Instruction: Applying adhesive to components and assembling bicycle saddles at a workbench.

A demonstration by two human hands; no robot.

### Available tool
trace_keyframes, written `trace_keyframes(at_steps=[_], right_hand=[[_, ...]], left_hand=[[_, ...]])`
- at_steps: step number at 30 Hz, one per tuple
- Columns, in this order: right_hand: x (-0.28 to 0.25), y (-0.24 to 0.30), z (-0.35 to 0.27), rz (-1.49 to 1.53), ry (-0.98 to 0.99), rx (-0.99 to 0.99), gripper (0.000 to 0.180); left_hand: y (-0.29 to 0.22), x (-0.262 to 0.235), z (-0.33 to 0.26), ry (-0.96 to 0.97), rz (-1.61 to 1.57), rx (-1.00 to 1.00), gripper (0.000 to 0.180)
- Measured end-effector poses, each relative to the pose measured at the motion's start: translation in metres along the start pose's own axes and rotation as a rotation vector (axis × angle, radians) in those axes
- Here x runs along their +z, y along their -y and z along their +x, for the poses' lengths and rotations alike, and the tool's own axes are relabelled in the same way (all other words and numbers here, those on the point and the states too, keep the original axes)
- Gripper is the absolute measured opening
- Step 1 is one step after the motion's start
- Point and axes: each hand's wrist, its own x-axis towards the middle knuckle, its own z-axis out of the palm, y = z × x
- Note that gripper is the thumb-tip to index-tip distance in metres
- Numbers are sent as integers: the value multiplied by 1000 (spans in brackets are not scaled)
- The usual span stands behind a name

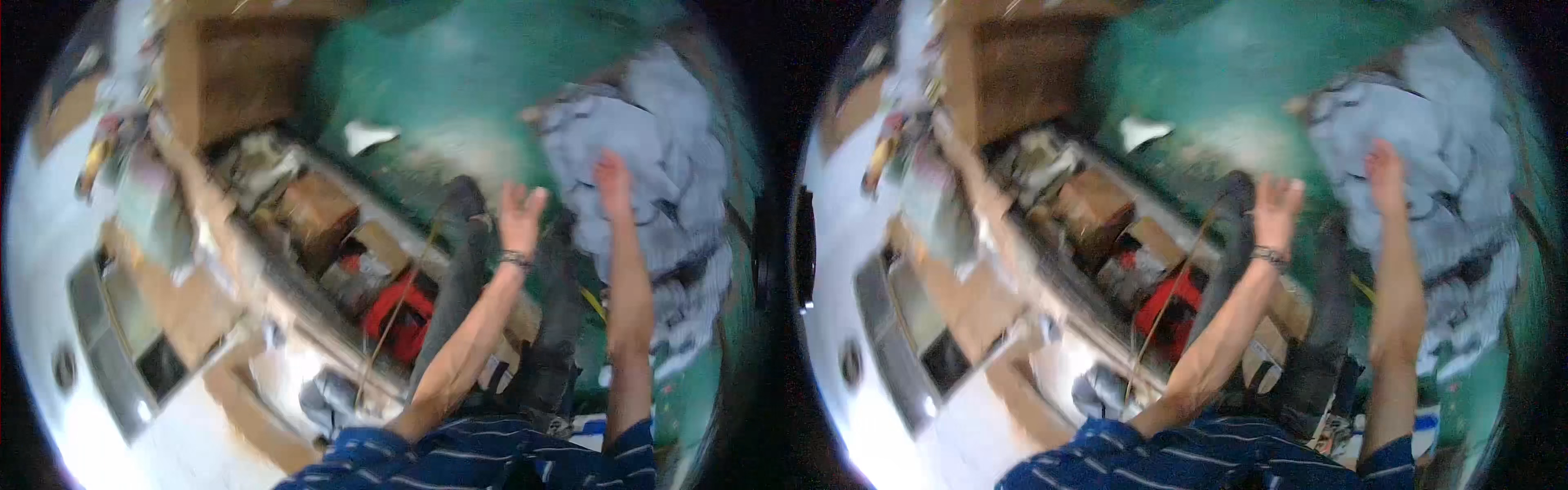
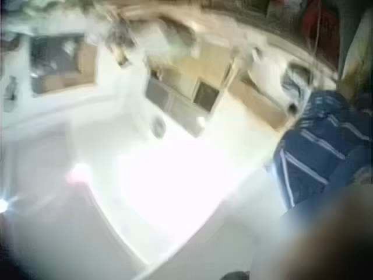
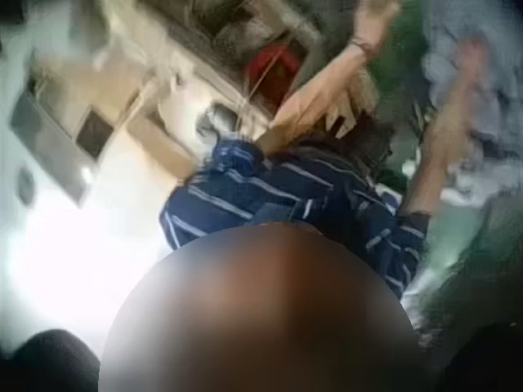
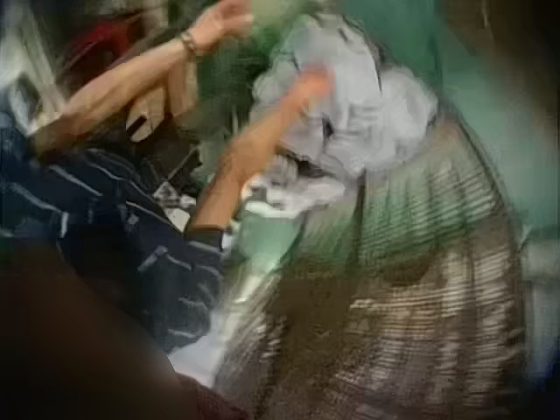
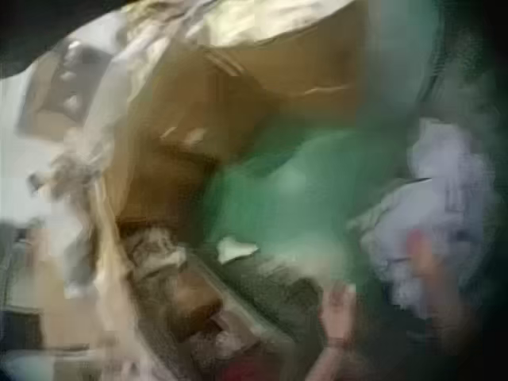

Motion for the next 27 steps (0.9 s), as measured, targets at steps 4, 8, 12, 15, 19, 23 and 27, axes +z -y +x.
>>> trace_keyframes(at_steps=[4, 8, 12, 15, 19, 23, 27], right_hand=[[-51, 35, 2, 148, -87, 62, 55], [-69, 53, -58, 7, 13, 30, 51], [-43, 50, -130, -37, 399, 54, 51], [-4, 28, -166, -259, -32, 40, 50], [49, -5, -209, -562, -4, 242, 48], [120, -42, -234, -817, 145, 282, 47], [222, -76, -269, -962, 426, 256, 42]], left_hand=[[-71, -137, 5, -157, -161, 128, 54], [-142, -364, 25, -738, 236, 694, 34], [-169, -612, 15, -1459, 603, 712, 49], [-153, -763, -10, -1698, 982, 111, 77], [-125, -868, -48, -1439, 1302, -442, 63], [-150, -910, -74, -1227, 1520, -541, 27], [-209, -909, -122, -1252, 1559, -189, 22]])
